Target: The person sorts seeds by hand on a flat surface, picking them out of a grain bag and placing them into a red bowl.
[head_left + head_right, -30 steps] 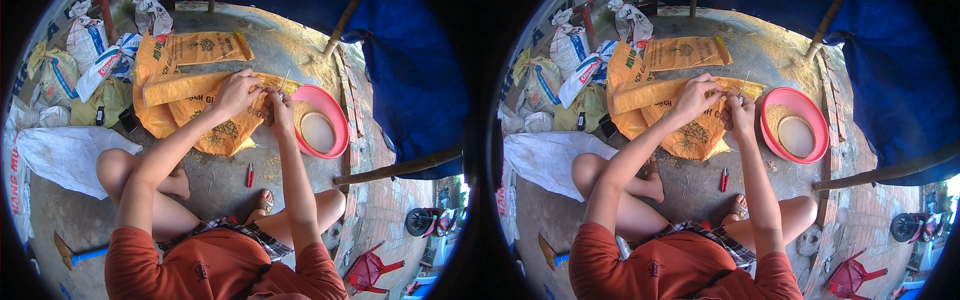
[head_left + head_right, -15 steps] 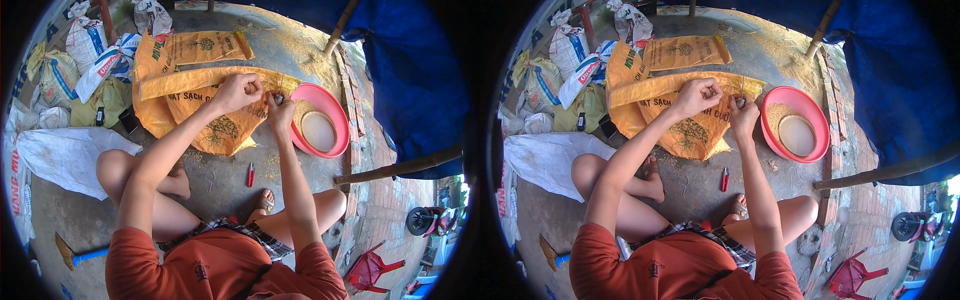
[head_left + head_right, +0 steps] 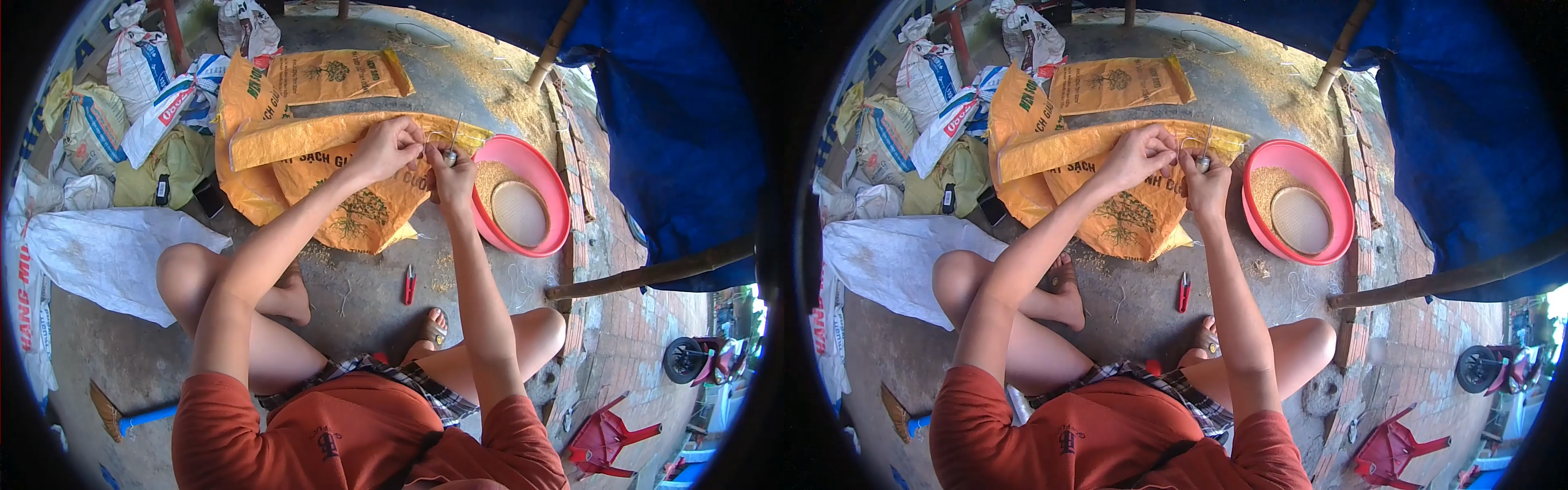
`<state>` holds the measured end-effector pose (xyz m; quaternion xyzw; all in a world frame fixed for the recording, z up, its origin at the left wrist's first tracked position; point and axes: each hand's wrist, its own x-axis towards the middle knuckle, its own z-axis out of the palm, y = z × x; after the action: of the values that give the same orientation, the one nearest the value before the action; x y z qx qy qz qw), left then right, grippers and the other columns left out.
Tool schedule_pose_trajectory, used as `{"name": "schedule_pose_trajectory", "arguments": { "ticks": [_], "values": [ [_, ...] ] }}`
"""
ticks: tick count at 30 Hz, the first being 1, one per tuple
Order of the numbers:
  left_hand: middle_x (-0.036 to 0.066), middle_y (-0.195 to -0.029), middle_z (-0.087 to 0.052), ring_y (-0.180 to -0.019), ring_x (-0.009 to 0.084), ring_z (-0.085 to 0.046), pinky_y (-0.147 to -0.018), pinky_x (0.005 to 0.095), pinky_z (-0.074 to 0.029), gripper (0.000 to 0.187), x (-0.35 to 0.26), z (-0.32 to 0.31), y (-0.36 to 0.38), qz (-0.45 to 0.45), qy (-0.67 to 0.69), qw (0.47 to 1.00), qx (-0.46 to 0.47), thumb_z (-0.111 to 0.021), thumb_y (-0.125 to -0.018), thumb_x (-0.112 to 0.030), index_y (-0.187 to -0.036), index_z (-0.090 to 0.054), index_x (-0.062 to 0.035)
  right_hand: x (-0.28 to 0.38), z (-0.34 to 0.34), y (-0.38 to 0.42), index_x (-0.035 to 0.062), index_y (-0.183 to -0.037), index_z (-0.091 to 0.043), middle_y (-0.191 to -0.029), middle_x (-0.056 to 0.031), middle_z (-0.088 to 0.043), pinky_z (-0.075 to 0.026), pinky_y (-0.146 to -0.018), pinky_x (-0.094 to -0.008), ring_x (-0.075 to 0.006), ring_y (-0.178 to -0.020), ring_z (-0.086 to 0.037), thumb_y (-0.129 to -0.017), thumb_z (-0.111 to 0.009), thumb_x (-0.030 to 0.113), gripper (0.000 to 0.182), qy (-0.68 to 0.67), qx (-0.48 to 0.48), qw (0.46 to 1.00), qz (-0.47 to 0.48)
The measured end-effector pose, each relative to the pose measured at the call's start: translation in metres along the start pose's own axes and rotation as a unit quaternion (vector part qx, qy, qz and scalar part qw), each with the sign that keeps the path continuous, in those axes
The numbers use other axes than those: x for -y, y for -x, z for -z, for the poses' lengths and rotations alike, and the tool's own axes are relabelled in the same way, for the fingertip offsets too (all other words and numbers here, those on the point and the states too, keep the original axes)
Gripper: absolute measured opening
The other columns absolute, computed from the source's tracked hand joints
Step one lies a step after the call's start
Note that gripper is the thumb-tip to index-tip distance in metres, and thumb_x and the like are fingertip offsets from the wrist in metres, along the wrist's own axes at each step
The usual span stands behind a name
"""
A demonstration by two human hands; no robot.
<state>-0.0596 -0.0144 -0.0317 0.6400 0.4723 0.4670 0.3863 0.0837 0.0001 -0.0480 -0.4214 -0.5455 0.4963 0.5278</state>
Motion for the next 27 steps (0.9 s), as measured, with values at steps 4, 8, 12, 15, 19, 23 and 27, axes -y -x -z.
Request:
{"name": "schedule_pose_trajectory", "arguments": {
  "ticks": [4,8,12,15,19,23,27],
  "values": [
    [0.012,-0.081,-0.064,-0.063,0.0129,-0.063,-0.051,0.0236,-0.046,0.015,0.010,-0.002,0.000,-0.004,-0.010,1.000,-0.017,-0.049,-0.085,-0.002,-0.098,-0.048,0.0041,-0.003,0.003,-0.001,0.0000,-0.084,-0.060,-0.059,-0.0015,-0.057,-0.032,-0.033,-0.0214,-0.0056,-0.038,-0.043,-0.081,-0.064,0.014,0.014,-0.036,0.013,0.999,-0.034],
    [0.011,-0.081,-0.063,-0.065,0.0125,-0.062,-0.050,0.0225,-0.044,0.018,0.007,-0.003,0.001,0.070,0.023,0.997,0.006,-0.047,-0.087,-0.003,-0.103,-0.049,0.0050,0.000,0.002,0.000,0.0003,-0.084,-0.061,-0.057,-0.0020,-0.056,-0.032,-0.033,-0.0213,-0.0062,-0.037,-0.044,-0.081,-0.064,0.014,0.014,-0.081,0.025,0.995,-0.053],
    [0.008,-0.080,-0.063,-0.060,0.0103,-0.059,-0.050,0.0219,-0.043,0.021,0.004,-0.002,0.002,0.116,0.029,0.991,0.056,-0.048,-0.088,-0.006,-0.105,-0.053,0.0059,-0.002,0.006,-0.001,0.0042,-0.086,-0.061,-0.051,0.0004,-0.049,-0.032,-0.035,-0.0223,-0.0071,-0.039,-0.042,-0.082,-0.064,0.017,0.014,-0.051,0.025,0.997,-0.055],
    [0.007,-0.080,-0.064,-0.056,0.0082,-0.054,-0.050,0.0213,-0.042,0.021,0.013,-0.006,0.000,0.088,0.062,0.993,0.042,-0.050,-0.088,-0.007,-0.104,-0.056,0.0055,-0.001,0.007,0.001,0.0045,-0.086,-0.061,-0.051,0.0001,-0.050,-0.032,-0.035,-0.0221,-0.0072,-0.039,-0.042,-0.082,-0.064,0.018,0.014,-0.034,0.017,0.998,-0.055],
    [0.006,-0.078,-0.063,-0.055,0.0073,-0.052,-0.051,0.0212,-0.041,0.021,0.010,-0.006,0.001,0.087,0.077,0.993,0.037,-0.051,-0.088,-0.009,-0.104,-0.057,0.0044,0.002,0.005,0.002,0.0023,-0.084,-0.062,-0.053,-0.0005,-0.053,-0.031,-0.033,-0.0211,-0.0058,-0.036,-0.043,-0.081,-0.064,0.015,0.013,-0.062,0.022,0.995,-0.079],
    [0.007,-0.075,-0.064,-0.055,0.0070,-0.052,-0.050,0.0200,-0.041,0.022,0.012,-0.002,-0.001,0.106,0.058,0.991,0.053,-0.053,-0.087,-0.008,-0.105,-0.056,0.0041,-0.005,0.004,-0.002,0.0031,-0.084,-0.061,-0.051,0.0004,-0.051,-0.030,-0.033,-0.0211,-0.0055,-0.036,-0.042,-0.081,-0.064,0.016,0.014,-0.098,0.027,0.992,-0.080],
    [0.009,-0.075,-0.064,-0.054,0.0070,-0.052,-0.047,0.0184,-0.039,0.022,0.009,-0.001,0.001,0.104,0.084,0.990,0.054,-0.052,-0.088,-0.010,-0.104,-0.056,0.0040,-0.013,0.003,-0.007,0.0036,-0.084,-0.062,-0.050,0.0010,-0.050,-0.030,-0.033,-0.0207,-0.0051,-0.036,-0.042,-0.082,-0.064,0.017,0.014,-0.085,0.005,0.995,-0.048]
  ]
}}
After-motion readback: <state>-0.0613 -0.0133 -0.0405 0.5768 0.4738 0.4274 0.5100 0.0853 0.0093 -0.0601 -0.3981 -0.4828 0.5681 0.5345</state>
